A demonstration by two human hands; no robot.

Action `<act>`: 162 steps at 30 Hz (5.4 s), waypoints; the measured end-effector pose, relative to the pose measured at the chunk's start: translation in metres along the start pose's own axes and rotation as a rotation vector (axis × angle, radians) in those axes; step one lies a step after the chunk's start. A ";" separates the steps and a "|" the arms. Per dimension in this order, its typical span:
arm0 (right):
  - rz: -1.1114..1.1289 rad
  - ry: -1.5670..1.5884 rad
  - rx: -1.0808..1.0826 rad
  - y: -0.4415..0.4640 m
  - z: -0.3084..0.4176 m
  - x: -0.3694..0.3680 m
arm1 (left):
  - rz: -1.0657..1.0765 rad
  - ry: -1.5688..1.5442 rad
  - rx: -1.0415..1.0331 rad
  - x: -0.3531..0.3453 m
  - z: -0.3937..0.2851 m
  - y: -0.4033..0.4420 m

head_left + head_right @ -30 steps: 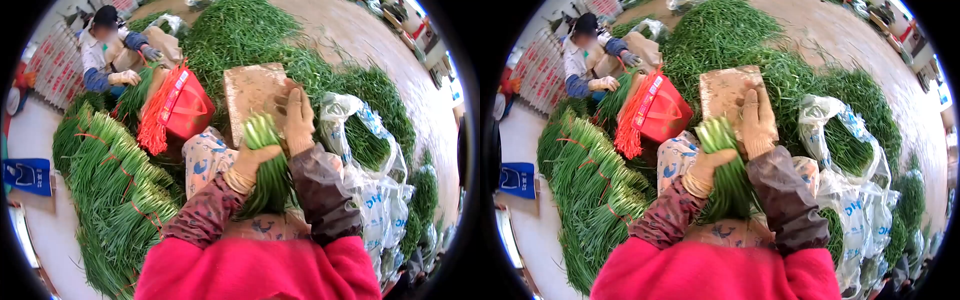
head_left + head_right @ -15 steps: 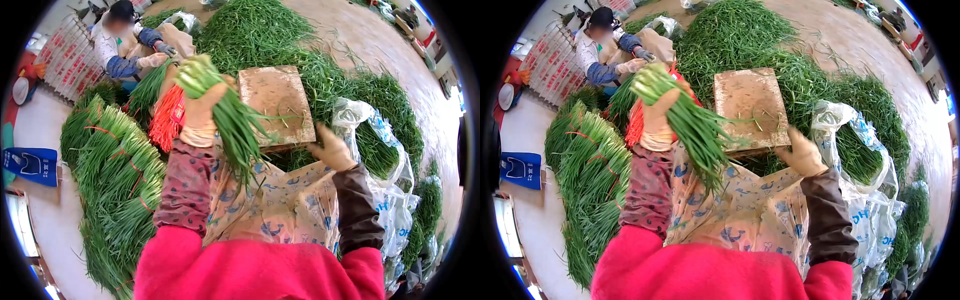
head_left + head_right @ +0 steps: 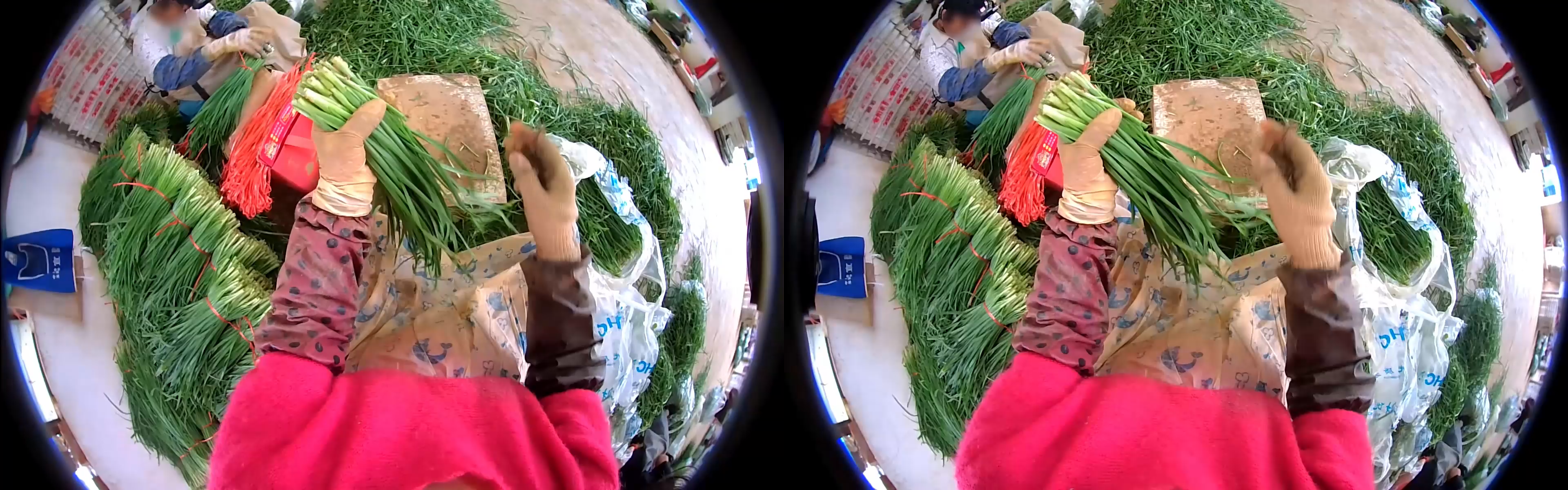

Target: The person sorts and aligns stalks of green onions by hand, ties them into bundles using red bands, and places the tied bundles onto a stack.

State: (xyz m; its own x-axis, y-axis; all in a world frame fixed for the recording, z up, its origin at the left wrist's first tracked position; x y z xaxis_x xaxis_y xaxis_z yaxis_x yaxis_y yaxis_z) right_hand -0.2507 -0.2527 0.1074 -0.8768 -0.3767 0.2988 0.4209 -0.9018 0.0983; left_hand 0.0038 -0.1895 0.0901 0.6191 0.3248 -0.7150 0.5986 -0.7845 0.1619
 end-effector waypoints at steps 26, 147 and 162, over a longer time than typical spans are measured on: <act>0.697 0.253 -0.028 -0.025 0.016 0.011 | -0.163 0.220 -0.094 0.062 0.025 0.008; -0.347 -0.845 -1.262 -0.031 -0.391 0.379 | 0.875 1.901 0.032 0.119 0.308 0.098; 0.147 -1.759 -0.914 0.014 -0.497 0.472 | 0.927 1.993 0.085 0.193 0.279 0.124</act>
State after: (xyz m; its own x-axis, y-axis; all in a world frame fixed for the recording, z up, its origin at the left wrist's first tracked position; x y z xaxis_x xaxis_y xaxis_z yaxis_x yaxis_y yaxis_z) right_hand -0.7740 -0.5484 -0.2219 0.5405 -0.3750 0.7531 -0.2687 -0.9252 -0.2678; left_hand 0.0555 -0.3718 -0.2177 0.2342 -0.1276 0.9638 -0.0724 -0.9909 -0.1136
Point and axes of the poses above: each hand's wrist, its own y-axis towards the middle knuckle, its own x-axis out of the back of the hand, z = x × y, the point moved 8 cm from there along y, towards the middle knuckle, and after that the axes turned 10 degrees about -y, right-handed, at the moved point
